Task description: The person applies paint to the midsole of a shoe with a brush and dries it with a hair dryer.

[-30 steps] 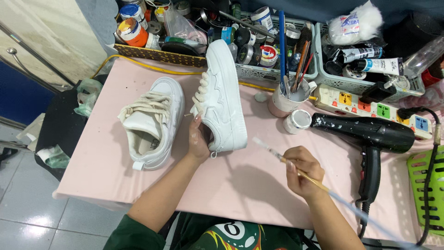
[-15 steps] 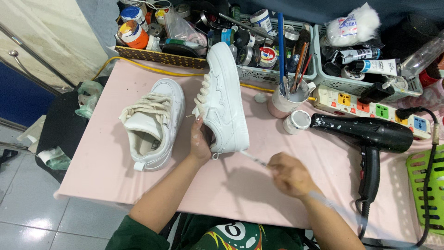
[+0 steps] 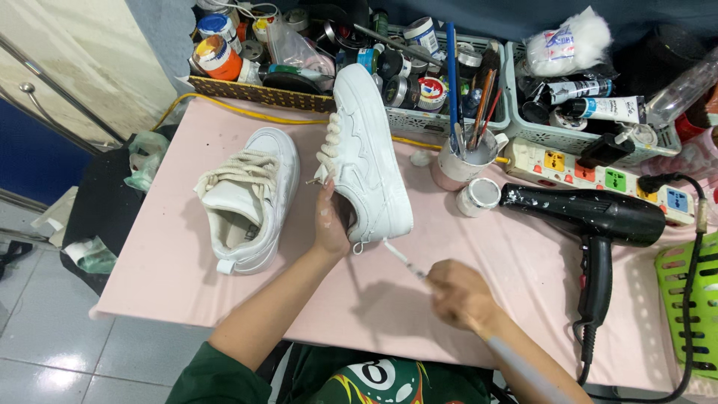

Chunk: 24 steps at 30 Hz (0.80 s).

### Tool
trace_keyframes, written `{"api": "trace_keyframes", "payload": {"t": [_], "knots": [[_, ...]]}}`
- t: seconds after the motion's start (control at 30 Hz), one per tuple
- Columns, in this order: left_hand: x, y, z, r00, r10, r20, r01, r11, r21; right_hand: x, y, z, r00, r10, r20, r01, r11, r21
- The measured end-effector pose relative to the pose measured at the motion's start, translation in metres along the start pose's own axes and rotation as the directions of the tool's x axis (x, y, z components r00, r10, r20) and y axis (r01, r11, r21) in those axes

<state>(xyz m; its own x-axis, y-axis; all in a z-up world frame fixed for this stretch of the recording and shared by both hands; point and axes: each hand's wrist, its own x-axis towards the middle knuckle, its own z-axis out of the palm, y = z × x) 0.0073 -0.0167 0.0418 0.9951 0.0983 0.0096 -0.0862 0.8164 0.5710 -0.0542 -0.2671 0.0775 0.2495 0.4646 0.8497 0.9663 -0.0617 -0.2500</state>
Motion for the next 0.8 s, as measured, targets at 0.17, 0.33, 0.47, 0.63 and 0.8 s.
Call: {"api": "trace_keyframes", "payload": {"t": [0.17,0.33,0.47,0.63,0.8], "knots": [[0.004,0.008,0.015,0.999,0.006,0.046,-0.006,1.000,-0.004,-0.014,-0.001,-0.020,0.948,0.223,-0.226,-0.264,0.950,-0.170],[0.008,0.002,0.025,0.998,0.054,0.028,-0.055,0.998,0.022,-0.020,-0.006,-0.019,0.991,0.118,0.066,-0.103,0.974,-0.204],[0.011,-0.005,0.028,0.997,0.071,0.036,-0.072,0.997,0.028,-0.020,0.005,-0.008,0.983,0.106,-0.151,-0.113,0.993,-0.042],[0.012,-0.008,0.027,0.998,0.037,0.041,-0.039,0.999,0.030,-0.019,0.006,-0.025,0.928,0.222,-0.299,-0.271,0.954,-0.132],[0.015,-0.011,0.014,0.998,0.013,0.062,-0.018,0.996,0.092,-0.018,0.005,-0.015,0.988,0.128,-0.084,-0.124,0.991,0.051]]}}
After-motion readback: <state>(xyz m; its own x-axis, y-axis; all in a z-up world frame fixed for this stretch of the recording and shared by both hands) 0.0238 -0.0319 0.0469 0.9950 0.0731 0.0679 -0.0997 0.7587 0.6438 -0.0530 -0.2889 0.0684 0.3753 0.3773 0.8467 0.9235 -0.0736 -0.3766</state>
